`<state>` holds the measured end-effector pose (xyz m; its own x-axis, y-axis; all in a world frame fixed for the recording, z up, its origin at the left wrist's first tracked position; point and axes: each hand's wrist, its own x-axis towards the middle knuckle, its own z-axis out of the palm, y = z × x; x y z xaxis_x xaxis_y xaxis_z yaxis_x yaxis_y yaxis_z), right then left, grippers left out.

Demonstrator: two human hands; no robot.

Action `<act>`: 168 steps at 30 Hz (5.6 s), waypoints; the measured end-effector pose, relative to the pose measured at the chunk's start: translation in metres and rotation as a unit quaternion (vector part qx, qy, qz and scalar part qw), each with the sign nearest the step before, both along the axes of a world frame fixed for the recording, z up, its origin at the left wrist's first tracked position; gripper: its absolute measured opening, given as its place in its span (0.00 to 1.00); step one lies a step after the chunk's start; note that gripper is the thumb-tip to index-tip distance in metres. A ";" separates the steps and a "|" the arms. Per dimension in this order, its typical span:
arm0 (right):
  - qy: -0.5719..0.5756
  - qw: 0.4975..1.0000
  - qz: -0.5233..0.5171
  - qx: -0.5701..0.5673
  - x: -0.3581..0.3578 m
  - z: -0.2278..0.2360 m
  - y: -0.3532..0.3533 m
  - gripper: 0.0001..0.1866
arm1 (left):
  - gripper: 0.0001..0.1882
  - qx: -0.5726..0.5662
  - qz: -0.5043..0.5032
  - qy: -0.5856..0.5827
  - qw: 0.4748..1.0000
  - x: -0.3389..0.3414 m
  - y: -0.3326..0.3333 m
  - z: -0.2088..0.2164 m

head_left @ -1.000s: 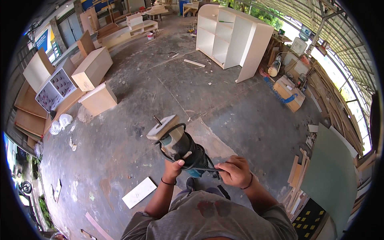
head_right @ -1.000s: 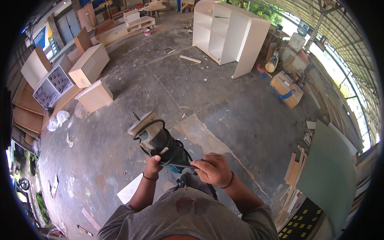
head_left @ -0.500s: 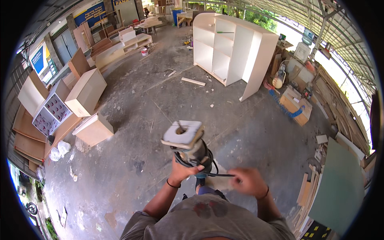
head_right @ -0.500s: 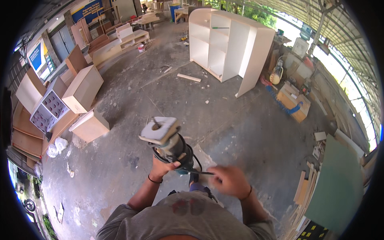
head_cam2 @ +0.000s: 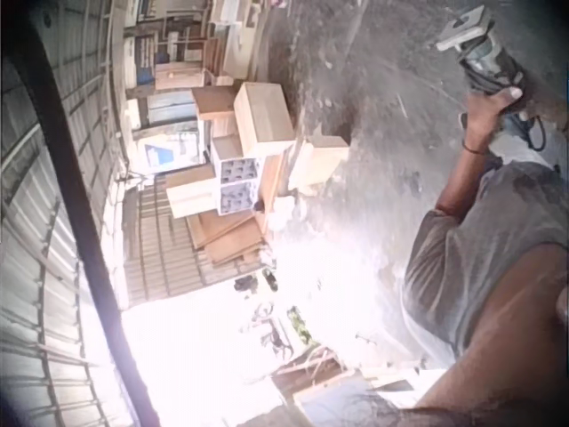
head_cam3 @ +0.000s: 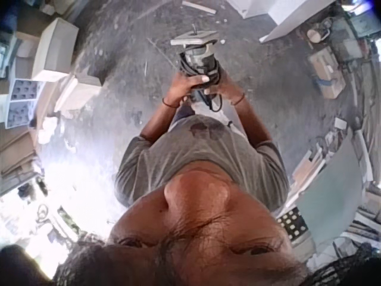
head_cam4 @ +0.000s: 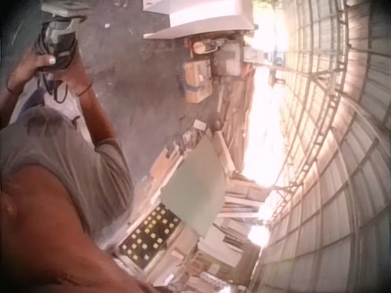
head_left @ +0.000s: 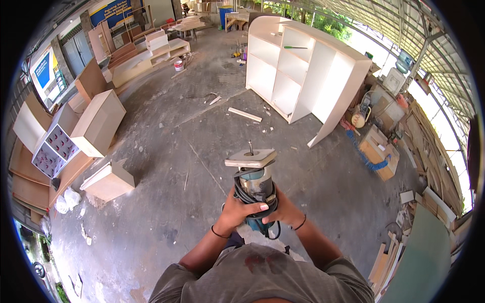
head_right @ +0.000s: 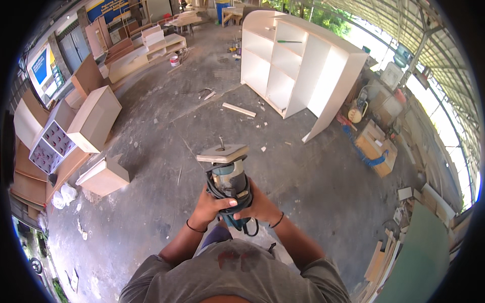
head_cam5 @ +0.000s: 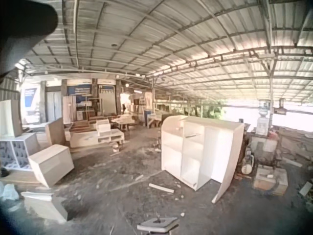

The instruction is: The person carries a large board, prepares a handheld router by plugging it into a power strip, and uses the router to finish the edges of a white wooden cabinet unit.

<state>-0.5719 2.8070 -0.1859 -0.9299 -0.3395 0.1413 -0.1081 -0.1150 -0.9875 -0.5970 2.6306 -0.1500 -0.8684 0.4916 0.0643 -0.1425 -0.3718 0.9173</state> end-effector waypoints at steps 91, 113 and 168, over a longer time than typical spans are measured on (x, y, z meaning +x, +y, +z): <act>0.053 0.849 -0.276 -0.448 -1.233 -0.031 0.061 0.56 | 0.16 -0.474 -0.185 -0.051 0.860 -1.329 -0.173 -0.103; 0.043 0.852 -0.281 -0.439 -1.262 -0.040 0.055 0.53 | 0.21 -0.380 0.017 0.215 0.900 -1.411 -0.095 -0.064; 0.069 0.859 -0.505 -0.051 -1.451 0.126 0.163 0.21 | 0.33 -0.482 -0.292 0.414 0.715 -1.386 -0.040 -0.048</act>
<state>-2.0224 2.9698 -0.0598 -0.7141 0.6516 0.2559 -0.3195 0.0218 -0.9473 -1.9829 2.5905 -0.1976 -0.3568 0.9175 -0.1759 0.7247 0.3906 0.5676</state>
